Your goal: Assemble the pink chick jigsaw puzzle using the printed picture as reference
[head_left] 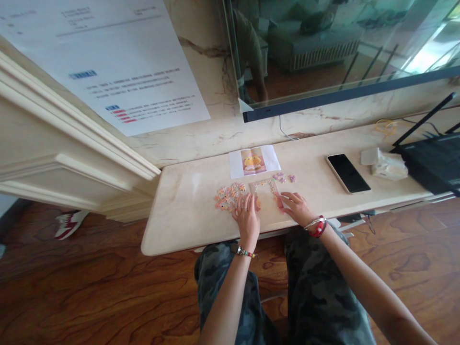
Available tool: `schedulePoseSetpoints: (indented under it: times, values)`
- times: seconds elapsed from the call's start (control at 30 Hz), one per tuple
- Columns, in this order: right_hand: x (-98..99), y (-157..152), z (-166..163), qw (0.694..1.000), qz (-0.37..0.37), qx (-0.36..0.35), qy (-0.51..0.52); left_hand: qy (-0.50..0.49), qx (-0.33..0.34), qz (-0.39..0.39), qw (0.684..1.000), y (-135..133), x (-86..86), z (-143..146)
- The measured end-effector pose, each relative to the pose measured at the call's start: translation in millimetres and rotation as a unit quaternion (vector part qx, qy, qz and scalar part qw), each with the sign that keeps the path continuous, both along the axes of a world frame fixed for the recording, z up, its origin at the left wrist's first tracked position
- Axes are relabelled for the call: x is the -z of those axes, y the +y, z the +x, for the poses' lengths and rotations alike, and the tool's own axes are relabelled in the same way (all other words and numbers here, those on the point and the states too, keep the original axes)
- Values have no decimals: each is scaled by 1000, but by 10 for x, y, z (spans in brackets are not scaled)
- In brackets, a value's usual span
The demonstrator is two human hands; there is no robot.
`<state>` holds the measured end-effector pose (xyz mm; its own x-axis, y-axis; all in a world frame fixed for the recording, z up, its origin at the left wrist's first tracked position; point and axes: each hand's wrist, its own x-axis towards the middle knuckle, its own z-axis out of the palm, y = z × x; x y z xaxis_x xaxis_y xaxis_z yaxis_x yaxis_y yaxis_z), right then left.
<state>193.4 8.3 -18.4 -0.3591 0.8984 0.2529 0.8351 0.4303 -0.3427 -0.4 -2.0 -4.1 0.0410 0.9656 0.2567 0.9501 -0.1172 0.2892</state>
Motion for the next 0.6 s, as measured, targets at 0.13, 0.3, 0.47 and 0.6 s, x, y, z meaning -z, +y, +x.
schedulePoseSetpoints:
  times: [0.13,0.3,0.47,0.6]
  values:
    - [-48,66,0,998,-36,-9,-41,29,74,-44,996,50,-71,-117]
    - [-34,31,-43,999,-39,-11,-32,49,119,-70,989,87,-54,-173]
    - [17,346,229,998,27,52,22,52,105,-64,991,93,-67,-182]
    - [28,764,506,992,23,126,18,51,58,-36,996,113,-162,-173]
